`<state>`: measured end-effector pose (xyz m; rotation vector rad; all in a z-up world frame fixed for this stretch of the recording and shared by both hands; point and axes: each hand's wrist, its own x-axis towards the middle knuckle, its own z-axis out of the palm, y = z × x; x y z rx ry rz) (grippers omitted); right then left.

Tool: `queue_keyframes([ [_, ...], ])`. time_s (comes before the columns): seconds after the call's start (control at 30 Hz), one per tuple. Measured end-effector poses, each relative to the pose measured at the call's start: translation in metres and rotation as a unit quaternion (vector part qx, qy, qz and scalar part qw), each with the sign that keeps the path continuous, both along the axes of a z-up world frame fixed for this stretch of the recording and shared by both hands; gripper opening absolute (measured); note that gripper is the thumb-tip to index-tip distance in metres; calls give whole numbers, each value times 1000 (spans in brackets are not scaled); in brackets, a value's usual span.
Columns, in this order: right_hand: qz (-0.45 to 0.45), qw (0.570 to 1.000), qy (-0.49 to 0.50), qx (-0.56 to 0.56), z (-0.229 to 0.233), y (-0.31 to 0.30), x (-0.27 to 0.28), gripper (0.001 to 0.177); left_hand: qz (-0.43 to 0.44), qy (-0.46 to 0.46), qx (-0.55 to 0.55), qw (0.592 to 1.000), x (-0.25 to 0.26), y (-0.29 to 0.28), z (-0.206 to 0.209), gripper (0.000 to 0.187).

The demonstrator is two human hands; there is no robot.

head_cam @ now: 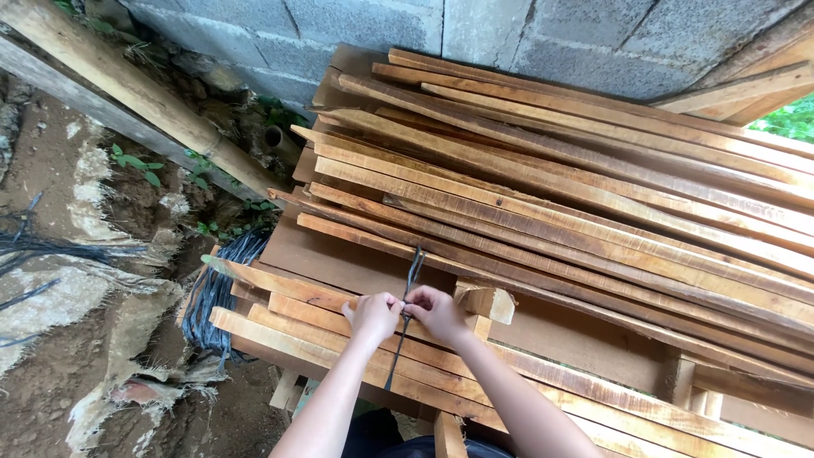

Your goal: The person aligns a stack of wooden planks on a workbench and secures them using black straps. They wrap the straps around the wood and tie knots to hold the bundle together.

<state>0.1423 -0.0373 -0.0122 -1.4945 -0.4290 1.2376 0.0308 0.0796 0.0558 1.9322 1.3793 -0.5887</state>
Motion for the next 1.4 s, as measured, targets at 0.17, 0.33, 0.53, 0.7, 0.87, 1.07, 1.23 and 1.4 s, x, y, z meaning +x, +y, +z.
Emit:
queue_keyframes([
  [0.17,44,916,-389,94,-2,-10,-11,18,-47,-16,8,999,-5,-1,-26,26],
  [0.33,113,892,-423,114,-11,-6,-2,13,-78,-35,6,996,-9,1,-14,25],
  [0.53,235,946,-217,-44,57,-9,27,17,-146,-87,-12,985,-9,11,5,21],
  [0.7,218,969,-39,-113,35,-7,29,21,-149,-90,-48,984,-12,20,-7,24],
  [0.87,174,966,-177,-74,21,-11,14,26,-145,-99,-60,983,-16,23,-34,23],
  [1.07,167,901,-399,-25,5,-14,12,9,-148,-121,-66,979,-17,31,-24,21],
  [1.23,262,712,-651,-19,7,-15,9,19,-174,-152,-85,969,-10,42,-35,19],
  [1.4,278,672,-686,0,-2,-23,4,15,-195,-141,-119,963,-5,65,-29,20],
])
